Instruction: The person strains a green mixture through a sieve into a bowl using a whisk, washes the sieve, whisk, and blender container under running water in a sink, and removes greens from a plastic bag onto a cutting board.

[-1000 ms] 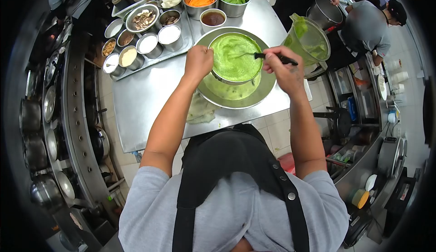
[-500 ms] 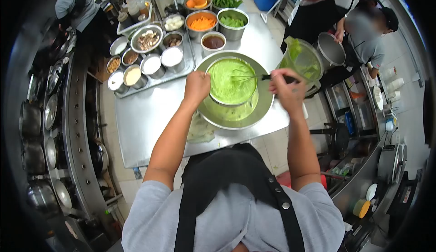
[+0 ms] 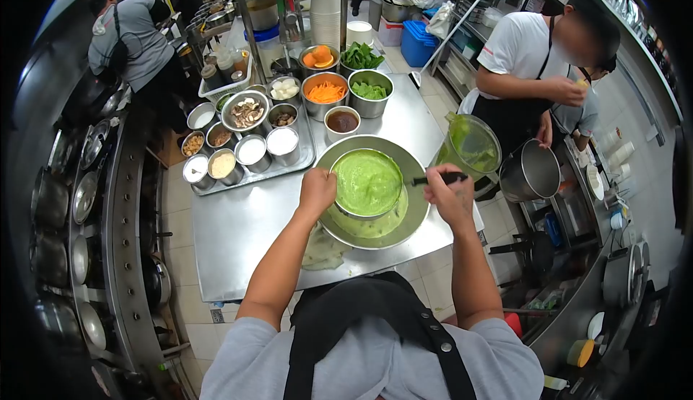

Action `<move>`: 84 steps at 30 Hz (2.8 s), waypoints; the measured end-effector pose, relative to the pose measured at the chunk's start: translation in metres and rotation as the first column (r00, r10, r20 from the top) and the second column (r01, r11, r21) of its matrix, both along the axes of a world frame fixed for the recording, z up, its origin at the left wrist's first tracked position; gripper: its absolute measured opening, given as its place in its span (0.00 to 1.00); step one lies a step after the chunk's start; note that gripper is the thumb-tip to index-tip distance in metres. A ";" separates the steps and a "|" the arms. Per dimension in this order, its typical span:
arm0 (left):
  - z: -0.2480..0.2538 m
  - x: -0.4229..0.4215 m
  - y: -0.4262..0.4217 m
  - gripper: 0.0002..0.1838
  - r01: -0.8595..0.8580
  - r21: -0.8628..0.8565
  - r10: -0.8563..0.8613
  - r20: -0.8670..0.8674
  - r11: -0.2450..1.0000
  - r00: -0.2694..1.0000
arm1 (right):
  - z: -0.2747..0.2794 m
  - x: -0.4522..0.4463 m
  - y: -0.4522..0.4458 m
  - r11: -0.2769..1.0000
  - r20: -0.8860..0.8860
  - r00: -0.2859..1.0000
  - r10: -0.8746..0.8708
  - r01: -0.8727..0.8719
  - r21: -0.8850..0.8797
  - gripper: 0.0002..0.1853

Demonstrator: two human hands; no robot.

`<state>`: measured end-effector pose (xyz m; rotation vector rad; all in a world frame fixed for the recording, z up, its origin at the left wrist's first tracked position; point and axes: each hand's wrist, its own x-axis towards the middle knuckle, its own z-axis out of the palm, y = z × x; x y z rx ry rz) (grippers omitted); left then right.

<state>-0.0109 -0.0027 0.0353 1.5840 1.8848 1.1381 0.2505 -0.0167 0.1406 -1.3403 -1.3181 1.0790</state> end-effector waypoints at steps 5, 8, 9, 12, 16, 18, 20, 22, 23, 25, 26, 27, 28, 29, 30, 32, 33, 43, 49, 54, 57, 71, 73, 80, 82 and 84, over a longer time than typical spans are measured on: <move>0.000 0.003 -0.004 0.18 0.008 0.016 -0.008 0.019 1.000 1.000 | -0.009 -0.008 -0.009 0.974 -0.032 0.975 0.219 -0.217 0.058 0.06; -0.007 -0.003 -0.001 0.18 0.017 0.031 -0.018 0.037 0.999 0.999 | -0.001 -0.001 -0.002 0.999 0.044 0.998 0.038 -0.039 0.013 0.08; -0.003 -0.001 -0.001 0.19 0.020 0.029 -0.021 0.032 0.999 0.999 | -0.006 -0.011 0.001 0.998 -0.060 0.998 -0.014 0.017 0.055 0.09; 0.003 0.001 0.001 0.19 0.027 0.011 -0.028 0.043 1.000 0.999 | -0.018 -0.019 0.001 0.976 -0.069 0.977 0.199 -0.192 0.106 0.09; -0.002 -0.006 0.002 0.19 0.024 -0.003 -0.023 0.051 1.000 0.998 | -0.008 0.004 0.004 0.999 0.016 1.000 0.021 -0.020 -0.031 0.09; -0.007 -0.004 0.005 0.19 0.039 0.015 -0.040 0.062 0.999 0.997 | -0.017 -0.011 0.009 0.996 -0.042 0.997 0.066 -0.064 0.058 0.08; -0.005 -0.003 0.007 0.18 0.045 -0.002 -0.044 0.056 0.999 0.997 | -0.023 -0.023 0.007 0.978 -0.059 0.982 0.177 -0.169 0.123 0.08; 0.004 -0.007 0.004 0.16 0.032 -0.064 -0.030 0.032 0.997 0.999 | -0.015 -0.010 0.002 0.983 0.009 0.984 0.180 -0.180 0.040 0.08; 0.003 -0.009 0.004 0.16 0.037 -0.060 -0.036 0.030 0.997 0.999 | -0.012 -0.003 0.005 0.992 0.025 0.992 0.123 -0.123 0.024 0.08; 0.000 -0.010 0.006 0.16 0.054 -0.054 -0.053 0.027 0.997 0.998 | -0.006 -0.009 0.008 0.999 0.018 0.999 -0.046 0.046 0.006 0.08; -0.001 -0.008 0.006 0.16 0.054 -0.065 -0.051 0.047 0.996 0.998 | -0.010 -0.016 0.007 0.999 0.003 1.000 0.029 -0.029 0.036 0.08; -0.002 -0.005 0.007 0.16 0.053 -0.073 -0.048 0.069 0.996 0.996 | -0.014 -0.022 0.007 0.992 -0.008 0.994 0.106 -0.105 0.070 0.08; -0.002 -0.003 0.008 0.16 0.050 -0.076 -0.043 0.088 0.996 0.995 | -0.016 -0.024 0.008 0.977 -0.017 0.983 0.185 -0.182 0.110 0.08; -0.001 -0.004 0.009 0.15 0.050 -0.083 -0.043 0.082 0.995 0.996 | -0.017 -0.019 0.005 0.975 -0.028 0.977 0.209 -0.207 0.078 0.08; -0.001 -0.006 0.009 0.15 0.045 -0.092 -0.039 0.075 0.995 0.996 | -0.013 -0.012 0.003 0.987 -0.024 0.987 0.156 -0.155 0.037 0.08; -0.001 -0.009 0.008 0.15 0.038 -0.081 -0.033 0.059 0.996 0.998 | -0.016 0.002 0.011 0.997 0.006 0.998 0.062 -0.062 0.050 0.08; -0.001 -0.008 0.008 0.15 0.039 -0.062 -0.036 0.052 0.997 0.998 | -0.013 -0.007 0.012 0.999 -0.003 0.999 -0.035 0.036 0.026 0.09; 0.002 -0.005 0.008 0.15 0.024 -0.006 -0.023 0.046 1.000 0.999 | -0.034 -0.006 0.018 0.990 -0.134 0.987 0.093 -0.078 0.117 0.08; 0.001 -0.005 0.009 0.15 0.016 -0.062 -0.012 0.068 0.998 0.998 | -0.041 0.024 0.015 0.999 -0.228 0.974 0.005 0.005 0.041 0.09; 0.008 0.002 0.005 0.16 0.017 -0.043 -0.014 0.054 0.999 0.998 | -0.046 0.008 0.001 0.996 -0.207 0.975 0.081 -0.073 0.045 0.09; 0.002 -0.003 0.007 0.16 0.012 -0.091 -0.011 0.017 0.996 1.000 | -0.047 0.032 0.005 0.995 -0.203 0.979 -0.019 0.038 0.087 0.08; 0.007 0.003 -0.001 0.16 0.025 -0.077 -0.025 0.003 0.997 1.000 | -0.047 0.021 -0.003 0.999 -0.216 0.976 -0.010 0.020 0.041 0.10; 0.007 0.000 0.001 0.17 0.022 -0.069 -0.022 0.005 0.997 1.000 | -0.044 0.026 0.000 0.994 -0.208 0.974 -0.087 0.098 0.046 0.10; 0.005 -0.003 -0.002 0.19 0.018 -0.053 -0.019 -0.004 0.998 1.000 | -0.038 0.026 -0.004 0.999 -0.186 0.982 -0.038 0.041 0.011 0.09; 0.007 -0.002 -0.003 0.18 0.016 -0.067 -0.015 0.015 0.998 1.000 | -0.043 0.023 0.003 0.996 -0.236 0.970 -0.055 0.070 0.058 0.09; 0.013 0.003 -0.002 0.17 0.031 -0.066 -0.027 0.049 0.997 0.998 | -0.049 0.006 0.009 0.994 -0.290 0.957 -0.019 0.049 0.094 0.10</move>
